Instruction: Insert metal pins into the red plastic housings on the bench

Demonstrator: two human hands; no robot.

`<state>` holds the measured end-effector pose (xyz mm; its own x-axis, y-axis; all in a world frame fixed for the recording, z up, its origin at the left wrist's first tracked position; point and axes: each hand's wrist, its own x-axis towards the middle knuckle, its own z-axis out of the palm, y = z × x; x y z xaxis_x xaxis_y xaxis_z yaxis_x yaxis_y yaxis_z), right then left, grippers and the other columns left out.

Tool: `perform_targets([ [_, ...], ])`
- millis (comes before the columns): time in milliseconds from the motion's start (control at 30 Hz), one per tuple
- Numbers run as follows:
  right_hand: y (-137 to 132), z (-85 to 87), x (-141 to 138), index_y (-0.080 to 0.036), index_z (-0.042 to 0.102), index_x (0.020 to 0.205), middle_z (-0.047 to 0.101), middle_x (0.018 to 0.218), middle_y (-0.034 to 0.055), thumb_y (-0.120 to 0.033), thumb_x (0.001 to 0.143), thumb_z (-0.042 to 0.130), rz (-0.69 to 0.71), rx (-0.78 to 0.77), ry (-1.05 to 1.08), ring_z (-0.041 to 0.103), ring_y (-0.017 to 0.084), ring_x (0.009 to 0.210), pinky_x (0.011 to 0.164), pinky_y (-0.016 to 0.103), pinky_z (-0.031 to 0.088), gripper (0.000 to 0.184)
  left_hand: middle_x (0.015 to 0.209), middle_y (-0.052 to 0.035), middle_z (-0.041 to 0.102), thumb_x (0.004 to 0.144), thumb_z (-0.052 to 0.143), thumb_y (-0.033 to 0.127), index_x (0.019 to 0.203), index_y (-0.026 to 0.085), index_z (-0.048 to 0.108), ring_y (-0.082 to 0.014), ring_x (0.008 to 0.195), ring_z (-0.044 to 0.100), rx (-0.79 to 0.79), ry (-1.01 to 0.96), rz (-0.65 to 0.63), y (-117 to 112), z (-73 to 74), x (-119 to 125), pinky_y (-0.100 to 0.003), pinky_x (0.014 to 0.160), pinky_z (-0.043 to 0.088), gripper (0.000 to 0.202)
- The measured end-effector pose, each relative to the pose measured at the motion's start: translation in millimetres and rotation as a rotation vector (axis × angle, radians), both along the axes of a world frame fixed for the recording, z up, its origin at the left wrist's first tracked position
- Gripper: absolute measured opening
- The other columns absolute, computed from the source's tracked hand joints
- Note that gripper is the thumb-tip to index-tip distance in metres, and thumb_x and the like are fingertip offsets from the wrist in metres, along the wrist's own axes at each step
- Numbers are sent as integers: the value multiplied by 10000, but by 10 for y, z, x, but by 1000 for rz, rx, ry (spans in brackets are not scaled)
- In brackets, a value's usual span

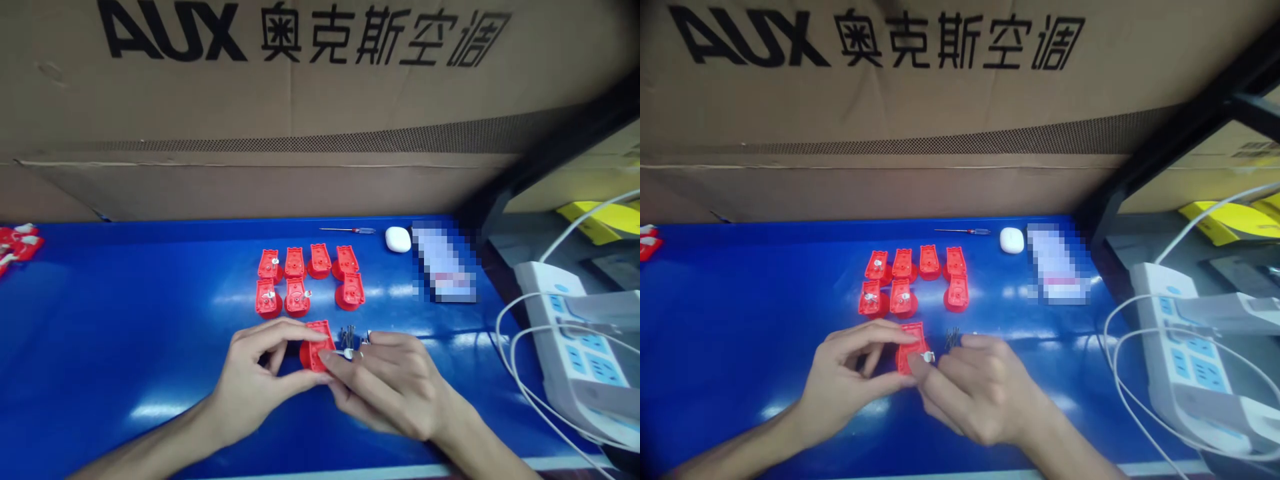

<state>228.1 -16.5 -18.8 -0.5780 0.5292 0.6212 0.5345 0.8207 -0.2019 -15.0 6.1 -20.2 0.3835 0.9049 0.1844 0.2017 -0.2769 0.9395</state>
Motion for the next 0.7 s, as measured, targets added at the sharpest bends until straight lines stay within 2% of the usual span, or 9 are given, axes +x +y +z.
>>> perform_targets([
  [67,2,-4,-4,-87,748,1178,683,665,-35,-141,1023,724,-5,-2,-23,545,122,528,542,351,359,166,717,66,663,847,952,287,1131,259,835,-55,503,283,-26,15,3,-13,-32,-9,-238,499,270,309],
  [133,-3,-14,-8,-103,753,1136,678,672,-30,-126,1043,701,-4,-7,-28,543,126,538,548,356,345,109,565,108,466,862,936,297,1132,249,834,-69,499,249,-60,37,6,-23,-56,-13,-247,499,216,293],
  [200,-8,-25,-11,-114,754,1102,652,659,-30,-90,1055,656,-2,-7,-29,531,135,543,547,360,331,110,519,127,301,880,914,305,1126,240,832,-78,493,211,-105,57,1,-25,-73,-11,-256,497,164,268],
  [267,-8,-28,-13,-116,754,1079,628,645,-29,-74,1067,610,-7,-10,-45,518,145,548,545,360,330,150,521,128,245,898,888,303,1104,235,822,-81,491,186,-160,68,-13,-19,-88,-7,-259,497,132,227],
  [333,-2,-23,-16,-116,758,1062,615,642,-23,-70,1073,576,-9,-23,-71,511,151,552,544,356,344,188,542,118,311,925,854,296,1091,231,798,-83,507,186,-231,87,-42,-7,-103,-2,-256,498,125,186],
  [467,19,-18,-23,-122,763,990,604,646,-6,-64,1068,547,1,-54,-121,485,161,541,547,360,358,237,705,71,582,1001,763,272,1135,228,736,-80,541,203,-297,141,-126,13,-106,4,-249,489,132,144],
  [600,34,-34,-31,-130,767,968,611,654,-5,-64,1071,539,-1,-46,-130,483,163,548,573,358,373,258,657,85,552,1060,697,278,1179,226,725,-78,496,264,-176,214,-174,16,-58,-2,-238,458,196,132],
  [700,44,-34,-31,-114,771,977,613,652,-2,-67,1092,487,-17,-21,-131,490,166,540,577,362,372,310,672,77,647,1094,663,293,1273,253,734,-82,463,424,-5,312,-168,-5,-54,-16,-215,466,355,197],
])
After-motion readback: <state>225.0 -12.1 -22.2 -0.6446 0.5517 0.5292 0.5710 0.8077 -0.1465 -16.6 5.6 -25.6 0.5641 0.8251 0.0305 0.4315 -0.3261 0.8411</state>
